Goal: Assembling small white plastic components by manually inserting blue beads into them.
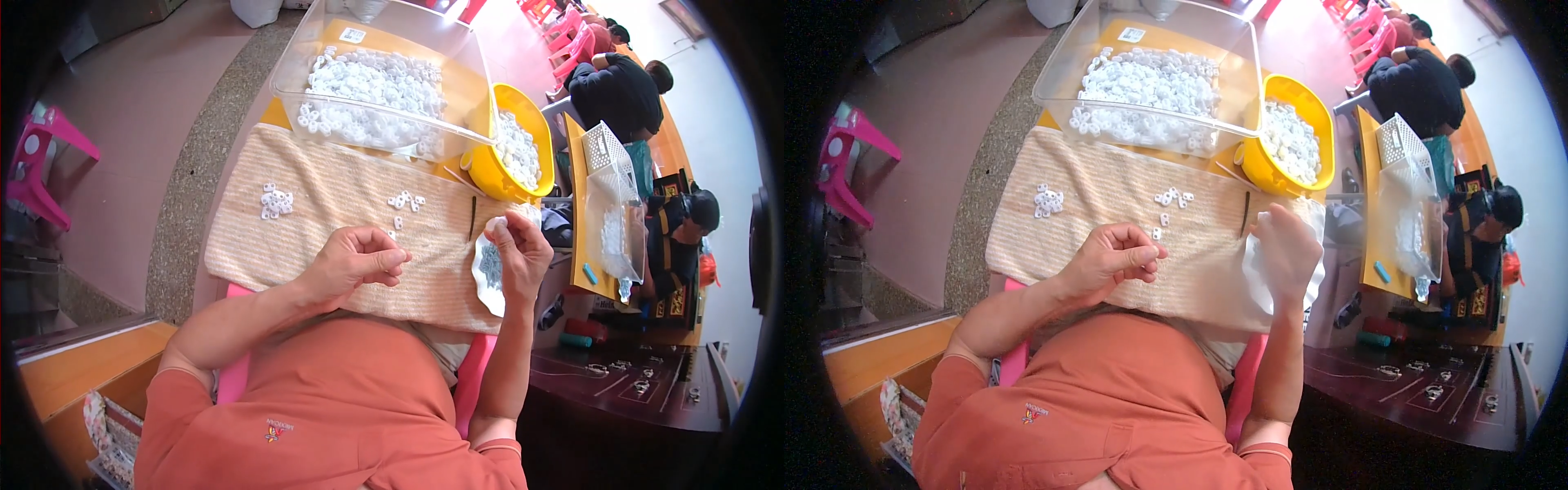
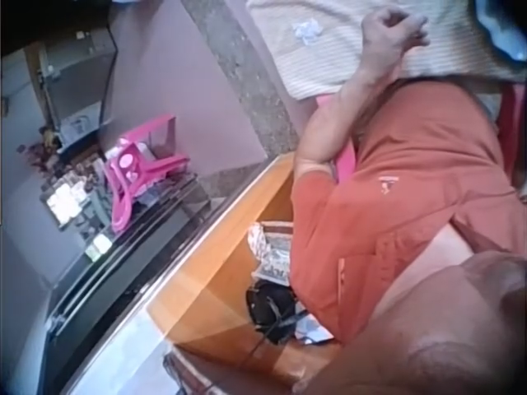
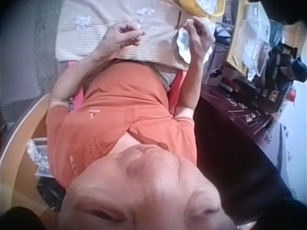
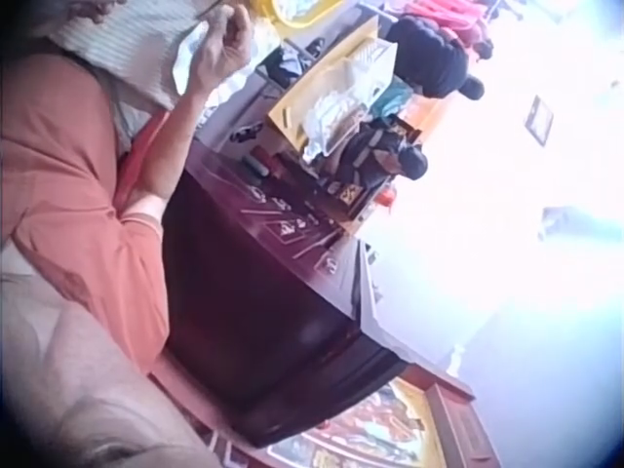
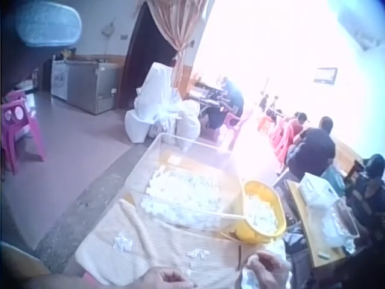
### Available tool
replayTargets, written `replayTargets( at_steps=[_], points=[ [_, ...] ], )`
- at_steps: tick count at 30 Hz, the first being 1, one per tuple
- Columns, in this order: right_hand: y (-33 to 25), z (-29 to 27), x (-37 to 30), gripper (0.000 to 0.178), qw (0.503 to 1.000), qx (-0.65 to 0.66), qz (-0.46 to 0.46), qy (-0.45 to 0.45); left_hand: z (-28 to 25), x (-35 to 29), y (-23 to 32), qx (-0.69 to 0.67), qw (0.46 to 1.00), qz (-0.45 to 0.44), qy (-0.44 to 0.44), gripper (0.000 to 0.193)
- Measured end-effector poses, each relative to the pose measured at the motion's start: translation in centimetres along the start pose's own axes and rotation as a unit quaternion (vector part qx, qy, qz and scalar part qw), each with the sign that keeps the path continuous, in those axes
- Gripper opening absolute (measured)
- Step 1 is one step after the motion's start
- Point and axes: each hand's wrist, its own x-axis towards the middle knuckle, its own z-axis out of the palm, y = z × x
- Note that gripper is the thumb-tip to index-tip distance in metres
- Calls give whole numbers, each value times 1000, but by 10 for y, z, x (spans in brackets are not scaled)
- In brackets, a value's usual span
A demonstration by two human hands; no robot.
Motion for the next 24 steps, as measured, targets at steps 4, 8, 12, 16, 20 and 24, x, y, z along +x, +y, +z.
replayTargets(
  at_steps=[4, 8, 12, 16, 20, 24],
  points=[
    [4, -8, 6, 25, 999, 46, -9, 25, 0, 1, 1, 8, 1000, 9, 10, 8],
    [6, -17, 18, 23, 996, -46, -75, 22, -1, 1, 2, 15, 999, 21, 22, 8],
    [-11, -16, 32, 23, 989, -94, -101, 55, -2, 1, 2, 9, 999, 23, 26, 7],
    [-19, -22, 50, 22, 978, -149, -126, 71, -3, 1, 1, 22, 998, 37, 36, 9],
    [-19, -24, 80, 26, 934, -306, -121, 143, -3, 2, 2, 38, 997, 43, 59, 11],
    [-23, -16, 77, 22, 927, -322, -149, 124, -2, 3, 6, 39, 995, 45, 74, 10]
  ],
)
